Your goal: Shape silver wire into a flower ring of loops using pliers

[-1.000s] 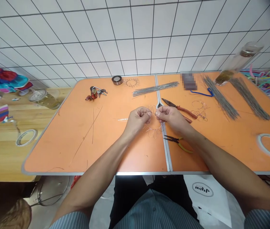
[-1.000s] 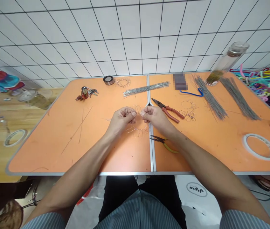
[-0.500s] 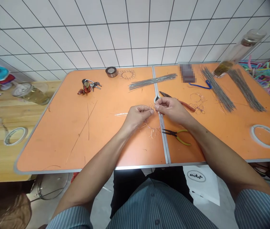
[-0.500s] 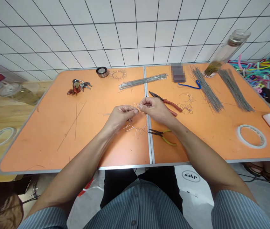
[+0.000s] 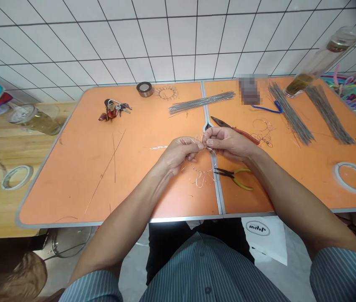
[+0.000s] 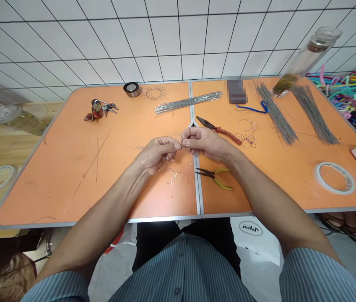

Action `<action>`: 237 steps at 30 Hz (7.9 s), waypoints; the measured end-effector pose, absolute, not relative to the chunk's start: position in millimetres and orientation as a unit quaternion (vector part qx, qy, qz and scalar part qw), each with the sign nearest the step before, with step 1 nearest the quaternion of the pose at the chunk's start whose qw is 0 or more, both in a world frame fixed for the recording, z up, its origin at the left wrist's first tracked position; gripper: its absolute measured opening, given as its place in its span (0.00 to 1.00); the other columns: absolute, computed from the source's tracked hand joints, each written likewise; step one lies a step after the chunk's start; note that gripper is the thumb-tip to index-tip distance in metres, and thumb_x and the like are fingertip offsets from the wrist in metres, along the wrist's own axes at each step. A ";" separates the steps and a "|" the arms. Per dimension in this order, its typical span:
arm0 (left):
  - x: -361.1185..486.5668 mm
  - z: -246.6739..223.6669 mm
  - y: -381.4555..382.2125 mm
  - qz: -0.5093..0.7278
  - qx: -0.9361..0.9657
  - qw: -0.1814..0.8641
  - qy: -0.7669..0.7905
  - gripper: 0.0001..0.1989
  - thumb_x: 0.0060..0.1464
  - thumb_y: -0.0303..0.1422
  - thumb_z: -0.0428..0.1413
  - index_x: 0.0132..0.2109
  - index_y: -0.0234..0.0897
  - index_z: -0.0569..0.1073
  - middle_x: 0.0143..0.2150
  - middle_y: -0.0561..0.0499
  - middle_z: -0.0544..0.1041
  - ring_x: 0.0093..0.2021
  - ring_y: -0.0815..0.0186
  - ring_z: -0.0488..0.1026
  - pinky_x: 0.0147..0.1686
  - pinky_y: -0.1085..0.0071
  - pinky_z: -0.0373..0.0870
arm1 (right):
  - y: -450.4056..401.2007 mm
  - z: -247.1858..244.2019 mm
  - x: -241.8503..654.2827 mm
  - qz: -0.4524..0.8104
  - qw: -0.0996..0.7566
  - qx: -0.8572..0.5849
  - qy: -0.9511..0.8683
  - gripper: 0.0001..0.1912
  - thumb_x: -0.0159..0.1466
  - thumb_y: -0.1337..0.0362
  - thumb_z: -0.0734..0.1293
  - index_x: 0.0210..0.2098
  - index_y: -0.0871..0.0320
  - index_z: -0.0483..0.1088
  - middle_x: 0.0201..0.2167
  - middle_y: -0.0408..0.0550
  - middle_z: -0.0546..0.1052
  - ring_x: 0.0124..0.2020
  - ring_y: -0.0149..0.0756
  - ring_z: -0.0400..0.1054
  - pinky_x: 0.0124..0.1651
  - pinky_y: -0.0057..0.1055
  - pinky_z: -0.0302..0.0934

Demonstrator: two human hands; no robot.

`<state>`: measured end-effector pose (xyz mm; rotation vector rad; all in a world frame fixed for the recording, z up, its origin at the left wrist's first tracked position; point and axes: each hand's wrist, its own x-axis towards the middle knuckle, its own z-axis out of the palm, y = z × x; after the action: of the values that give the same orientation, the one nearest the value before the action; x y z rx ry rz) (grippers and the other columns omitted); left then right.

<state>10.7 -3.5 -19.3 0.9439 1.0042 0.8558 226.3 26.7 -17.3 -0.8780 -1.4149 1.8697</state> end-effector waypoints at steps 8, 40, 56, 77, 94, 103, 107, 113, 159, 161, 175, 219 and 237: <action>10.8 -15.2 -4.8 0.375 0.364 0.736 0.430 0.21 0.38 0.39 0.77 0.24 0.38 0.72 0.19 0.59 0.62 0.20 0.75 0.58 0.24 0.74 0.65 | 25.6 -16.5 220.2 0.694 0.341 -0.329 -0.542 0.27 0.53 0.47 0.88 0.37 0.56 0.77 0.29 0.39 0.74 0.29 0.29 0.63 0.33 0.28 0.58; 10.4 -13.6 -4.0 0.378 0.245 0.798 0.400 0.12 0.47 0.30 0.73 0.30 0.35 0.76 0.20 0.60 0.62 0.19 0.76 0.58 0.20 0.75 0.62 | 28.4 -13.7 226.5 0.535 0.366 -0.367 -0.667 0.21 0.57 0.45 0.86 0.39 0.52 0.86 0.40 0.49 0.84 0.39 0.38 0.73 0.44 0.35 0.70; 16.0 -10.4 -7.9 0.377 0.262 0.787 0.413 0.15 0.47 0.29 0.72 0.26 0.38 0.71 0.19 0.60 0.61 0.19 0.75 0.57 0.21 0.74 0.60 | 23.1 -13.3 214.4 0.534 0.391 -0.381 -0.646 0.16 0.58 0.51 0.83 0.34 0.54 0.81 0.36 0.47 0.81 0.38 0.38 0.74 0.45 0.36 0.71; 18.1 -16.6 -9.3 0.526 0.467 0.547 0.454 0.08 0.54 0.35 0.67 0.31 0.38 0.78 0.23 0.56 0.72 0.25 0.71 0.66 0.28 0.72 0.63 | 14.0 -4.6 210.2 0.511 0.394 -0.426 -0.634 0.07 0.63 0.60 0.77 0.36 0.56 0.78 0.30 0.43 0.79 0.27 0.30 0.69 0.32 0.31 0.66; 22.2 -15.8 -12.6 0.546 0.521 0.469 0.459 0.10 0.56 0.33 0.65 0.29 0.38 0.75 0.23 0.56 0.70 0.23 0.72 0.62 0.25 0.73 0.58 | 10.9 -10.1 203.4 0.472 0.390 -0.446 -0.653 0.08 0.64 0.58 0.73 0.35 0.56 0.75 0.30 0.43 0.76 0.29 0.31 0.65 0.31 0.32 0.55; 19.6 -20.4 -8.7 0.535 0.477 0.515 0.470 0.08 0.53 0.34 0.67 0.30 0.38 0.78 0.22 0.56 0.72 0.22 0.72 0.65 0.26 0.73 0.64 | 9.6 -8.3 201.1 0.445 0.396 -0.455 -0.662 0.08 0.62 0.58 0.73 0.34 0.56 0.75 0.28 0.42 0.75 0.28 0.32 0.64 0.31 0.33 0.55; 17.9 -19.8 -8.7 0.539 0.468 0.516 0.474 0.06 0.53 0.34 0.67 0.31 0.39 0.78 0.22 0.57 0.72 0.23 0.71 0.66 0.27 0.72 0.65 | 11.0 -9.6 203.7 0.463 0.392 -0.462 -0.647 0.09 0.64 0.57 0.73 0.37 0.56 0.77 0.31 0.44 0.78 0.30 0.33 0.67 0.32 0.33 0.59; 14.9 -15.5 -8.2 0.539 0.464 0.519 0.474 0.04 0.52 0.34 0.67 0.35 0.39 0.83 0.25 0.56 0.74 0.25 0.71 0.66 0.28 0.72 0.64 | 9.4 -11.4 206.4 0.395 0.401 -0.486 -0.669 0.07 0.67 0.59 0.71 0.37 0.56 0.78 0.30 0.44 0.78 0.30 0.34 0.68 0.33 0.33 0.58; 4.2 -10.9 -4.3 0.448 0.460 0.622 0.448 0.14 0.54 0.42 0.72 0.35 0.37 0.80 0.31 0.49 0.82 0.27 0.69 0.75 0.32 0.71 0.75 | 12.0 -9.4 210.2 0.442 0.393 -0.461 -0.661 0.06 0.65 0.60 0.72 0.34 0.55 0.75 0.26 0.40 0.70 0.28 0.32 0.59 0.31 0.34 0.51; 3.8 -11.2 -4.7 0.446 0.466 0.608 0.463 0.12 0.55 0.41 0.71 0.35 0.37 0.80 0.31 0.49 0.83 0.28 0.69 0.76 0.32 0.72 0.75 | 13.1 -12.2 211.1 0.425 0.392 -0.471 -0.666 0.06 0.66 0.60 0.71 0.35 0.55 0.76 0.28 0.42 0.72 0.29 0.33 0.62 0.32 0.35 0.53; 10.2 -15.9 -7.1 0.472 0.524 0.534 0.466 0.10 0.59 0.36 0.66 0.33 0.38 0.76 0.25 0.52 0.78 0.25 0.69 0.72 0.30 0.72 0.70 | 10.2 -11.3 204.3 0.445 0.389 -0.441 -0.676 0.07 0.65 0.58 0.72 0.35 0.56 0.76 0.31 0.43 0.76 0.32 0.35 0.66 0.35 0.34 0.57; 13.2 -8.3 -10.6 0.525 0.485 0.545 0.439 0.07 0.50 0.34 0.72 0.31 0.37 0.82 0.30 0.53 0.80 0.29 0.71 0.74 0.30 0.75 0.73 | 2.1 -6.7 202.8 0.328 0.432 -0.418 -0.729 0.04 0.67 0.64 0.70 0.35 0.55 0.76 0.30 0.44 0.78 0.30 0.34 0.68 0.33 0.33 0.61; 13.7 -13.6 -11.1 0.561 0.496 0.489 0.447 0.04 0.51 0.31 0.68 0.30 0.38 0.81 0.29 0.53 0.79 0.28 0.71 0.73 0.32 0.72 0.73 | -2.4 -6.3 201.3 0.293 0.439 -0.409 -0.744 0.05 0.69 0.65 0.69 0.36 0.55 0.76 0.30 0.42 0.78 0.30 0.34 0.68 0.34 0.34 0.60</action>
<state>13.7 -11.1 -13.6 1.2047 1.0857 1.3639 201.3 -2.4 -6.3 -1.0173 -1.8488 0.7271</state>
